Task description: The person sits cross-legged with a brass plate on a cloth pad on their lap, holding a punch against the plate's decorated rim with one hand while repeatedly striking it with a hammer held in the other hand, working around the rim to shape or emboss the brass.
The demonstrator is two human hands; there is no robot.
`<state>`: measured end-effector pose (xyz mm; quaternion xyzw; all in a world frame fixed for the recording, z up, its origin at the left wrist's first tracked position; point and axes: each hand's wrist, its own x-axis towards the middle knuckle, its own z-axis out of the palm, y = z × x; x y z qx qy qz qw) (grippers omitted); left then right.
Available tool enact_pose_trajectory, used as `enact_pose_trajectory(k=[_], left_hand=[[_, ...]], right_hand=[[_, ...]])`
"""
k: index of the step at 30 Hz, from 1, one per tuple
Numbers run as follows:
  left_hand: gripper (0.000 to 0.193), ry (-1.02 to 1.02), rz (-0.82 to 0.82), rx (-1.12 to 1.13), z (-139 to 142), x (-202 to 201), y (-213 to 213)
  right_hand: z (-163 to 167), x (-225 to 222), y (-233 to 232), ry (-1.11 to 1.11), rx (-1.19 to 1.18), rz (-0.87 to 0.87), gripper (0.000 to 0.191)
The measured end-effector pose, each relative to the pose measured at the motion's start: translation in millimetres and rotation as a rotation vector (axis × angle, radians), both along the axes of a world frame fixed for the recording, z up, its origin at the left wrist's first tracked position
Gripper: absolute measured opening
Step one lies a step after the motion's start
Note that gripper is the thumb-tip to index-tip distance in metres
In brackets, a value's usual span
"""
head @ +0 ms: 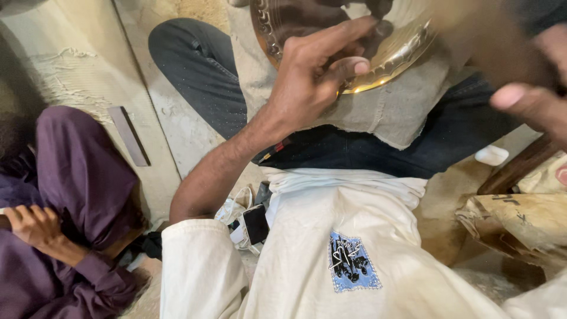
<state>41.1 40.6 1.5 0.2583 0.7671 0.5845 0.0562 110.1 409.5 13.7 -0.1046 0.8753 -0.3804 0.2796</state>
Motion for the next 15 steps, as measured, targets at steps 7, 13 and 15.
enact_pose_trajectory(k=[7, 13, 15], left_hand=[[0.041, -0.048, -0.002, -0.050, 6, 1, -1], [0.040, -0.019, -0.021, -0.034, 0, -1, -1], [0.038, 0.089, -0.020, -0.056, 0, -5, 1]], right_hand=[[22, -7, -32, -0.072, -0.346, -0.308, 0.048], [33, -16, -34, -0.019, -0.170, -0.304, 0.048], [34, -18, -31, -0.042, 0.345, -0.020, 0.045]])
